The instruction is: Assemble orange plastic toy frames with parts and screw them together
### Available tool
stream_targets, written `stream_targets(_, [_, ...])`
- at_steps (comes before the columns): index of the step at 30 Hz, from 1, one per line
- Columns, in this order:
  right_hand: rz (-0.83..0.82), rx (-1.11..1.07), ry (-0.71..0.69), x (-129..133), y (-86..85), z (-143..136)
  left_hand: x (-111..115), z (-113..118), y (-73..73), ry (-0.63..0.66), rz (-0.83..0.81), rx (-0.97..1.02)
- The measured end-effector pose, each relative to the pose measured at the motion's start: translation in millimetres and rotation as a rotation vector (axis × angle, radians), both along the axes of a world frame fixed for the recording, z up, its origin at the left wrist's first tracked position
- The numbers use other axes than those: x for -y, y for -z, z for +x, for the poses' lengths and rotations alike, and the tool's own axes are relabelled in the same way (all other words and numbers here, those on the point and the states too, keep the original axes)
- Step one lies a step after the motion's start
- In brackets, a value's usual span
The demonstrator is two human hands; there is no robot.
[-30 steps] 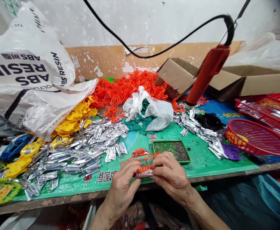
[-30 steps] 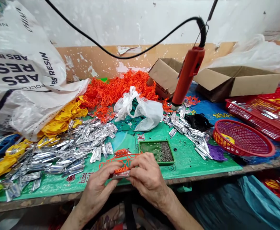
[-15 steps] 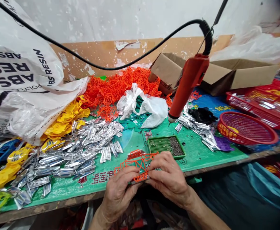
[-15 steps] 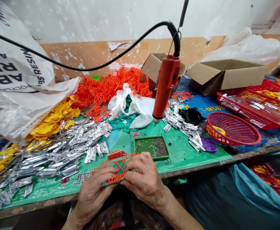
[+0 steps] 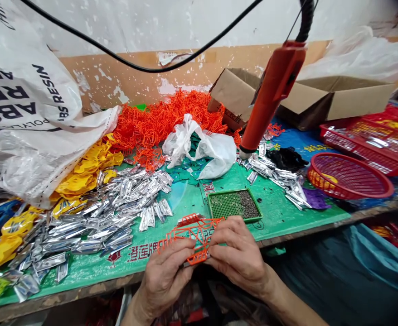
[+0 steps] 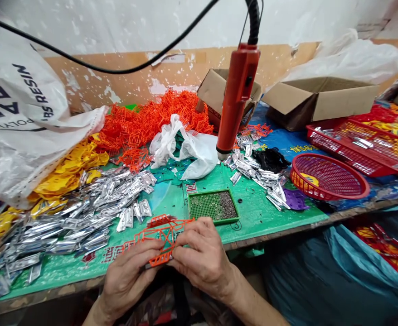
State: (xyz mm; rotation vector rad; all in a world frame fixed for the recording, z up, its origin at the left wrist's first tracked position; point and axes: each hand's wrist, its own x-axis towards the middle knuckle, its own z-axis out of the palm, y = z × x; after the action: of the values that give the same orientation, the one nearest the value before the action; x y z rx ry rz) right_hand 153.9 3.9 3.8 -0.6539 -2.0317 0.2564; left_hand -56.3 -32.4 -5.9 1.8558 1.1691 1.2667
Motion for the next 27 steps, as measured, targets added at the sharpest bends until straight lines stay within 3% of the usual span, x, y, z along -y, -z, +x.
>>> stream_targets(4, [-0.010, -0.024, -0.019, -1, 1.3, -1, -3, 0, -2.0, 0.040, 0.280, -0.154])
stream_targets(7, [-0.022, -0.030, -0.023, -1, 1.8, -2, -7, 0, -3.2, 0.062, 0.397, -0.253])
stream_targets(13, [-0.012, 0.017, 0.013, 1, 4.9, -4, -7, 1, -2.6, 0.037, 0.454, -0.403])
stream_targets(19, [0.038, -0.033, 0.055, 3, 13.3, -3, 1, 12, -1.1, -0.163, 0.470, -0.346])
stream_targets(27, [0.054, -0.032, 0.075, 9, 21.0, -4, 9, 12, 1.0, -0.148, 0.430, -0.315])
